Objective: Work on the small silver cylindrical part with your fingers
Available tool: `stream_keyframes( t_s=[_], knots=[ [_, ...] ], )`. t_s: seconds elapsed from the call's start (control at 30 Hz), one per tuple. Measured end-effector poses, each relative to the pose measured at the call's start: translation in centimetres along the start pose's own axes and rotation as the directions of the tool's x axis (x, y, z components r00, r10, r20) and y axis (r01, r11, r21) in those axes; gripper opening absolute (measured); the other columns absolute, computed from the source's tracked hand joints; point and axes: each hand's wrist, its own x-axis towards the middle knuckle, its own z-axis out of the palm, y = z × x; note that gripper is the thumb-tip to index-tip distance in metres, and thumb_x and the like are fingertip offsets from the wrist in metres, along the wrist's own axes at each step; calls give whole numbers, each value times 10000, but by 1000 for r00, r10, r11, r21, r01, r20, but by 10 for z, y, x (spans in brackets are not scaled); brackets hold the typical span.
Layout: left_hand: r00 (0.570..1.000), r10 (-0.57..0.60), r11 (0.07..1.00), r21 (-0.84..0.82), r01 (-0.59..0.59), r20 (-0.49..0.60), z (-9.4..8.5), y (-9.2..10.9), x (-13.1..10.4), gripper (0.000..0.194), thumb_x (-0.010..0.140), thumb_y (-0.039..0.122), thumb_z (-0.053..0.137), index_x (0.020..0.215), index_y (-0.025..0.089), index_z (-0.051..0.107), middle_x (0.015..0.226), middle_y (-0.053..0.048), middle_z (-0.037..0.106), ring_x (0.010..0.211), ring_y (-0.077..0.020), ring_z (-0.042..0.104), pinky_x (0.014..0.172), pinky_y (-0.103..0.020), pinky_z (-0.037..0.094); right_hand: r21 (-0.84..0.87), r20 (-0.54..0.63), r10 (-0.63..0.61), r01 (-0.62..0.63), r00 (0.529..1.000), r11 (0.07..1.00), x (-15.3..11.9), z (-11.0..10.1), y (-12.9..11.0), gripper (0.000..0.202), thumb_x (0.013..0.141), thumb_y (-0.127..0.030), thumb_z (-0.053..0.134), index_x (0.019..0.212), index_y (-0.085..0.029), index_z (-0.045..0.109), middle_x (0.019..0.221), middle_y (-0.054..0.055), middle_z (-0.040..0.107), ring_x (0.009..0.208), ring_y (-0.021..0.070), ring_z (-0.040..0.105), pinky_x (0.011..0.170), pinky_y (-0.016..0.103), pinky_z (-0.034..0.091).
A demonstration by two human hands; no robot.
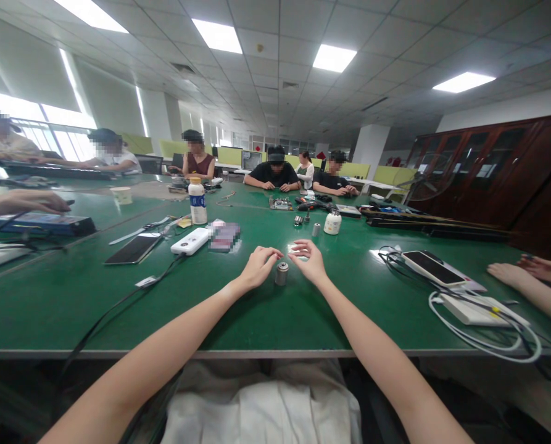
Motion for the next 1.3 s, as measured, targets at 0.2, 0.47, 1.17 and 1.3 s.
stream_keyframes(
  t_s=[0.2,0.47,1.17,1.3],
  knots=[
    [1000,0,1000,4,0,7,0,0,0,301,940,277,419,976,233,715,952,-29,755,1007,-249,591,946,-398,447,-98,77,148,-140,986,985,1,-8,35,204,919,-263,653,1068,-129,614,929,28,660,747,143,659,698,320,579],
    [1000,5,1000,6,-6,14,-1,1,-1,279,944,309,442,989,237,707,965,-29,746,1014,-247,587,938,-399,451,-96,118,176,-165,977,982,2,-6,43,220,959,-294,607,1107,-131,617,1024,53,658,834,162,662,730,335,580],
    [988,71,994,78,-82,134,5,-8,-7,419,672,510,780,971,224,723,963,-45,747,952,-278,593,831,-364,463,128,119,-85,69,989,989,-13,9,-25,373,718,-260,718,1061,-214,577,903,28,679,817,187,722,796,369,593],
    [987,74,993,80,-86,146,6,-9,-6,420,674,495,788,967,202,725,951,-48,746,943,-275,587,827,-360,458,132,143,-83,64,986,989,-14,12,-25,379,700,-267,733,1044,-211,585,887,20,673,794,182,715,783,363,585]
  ],
)
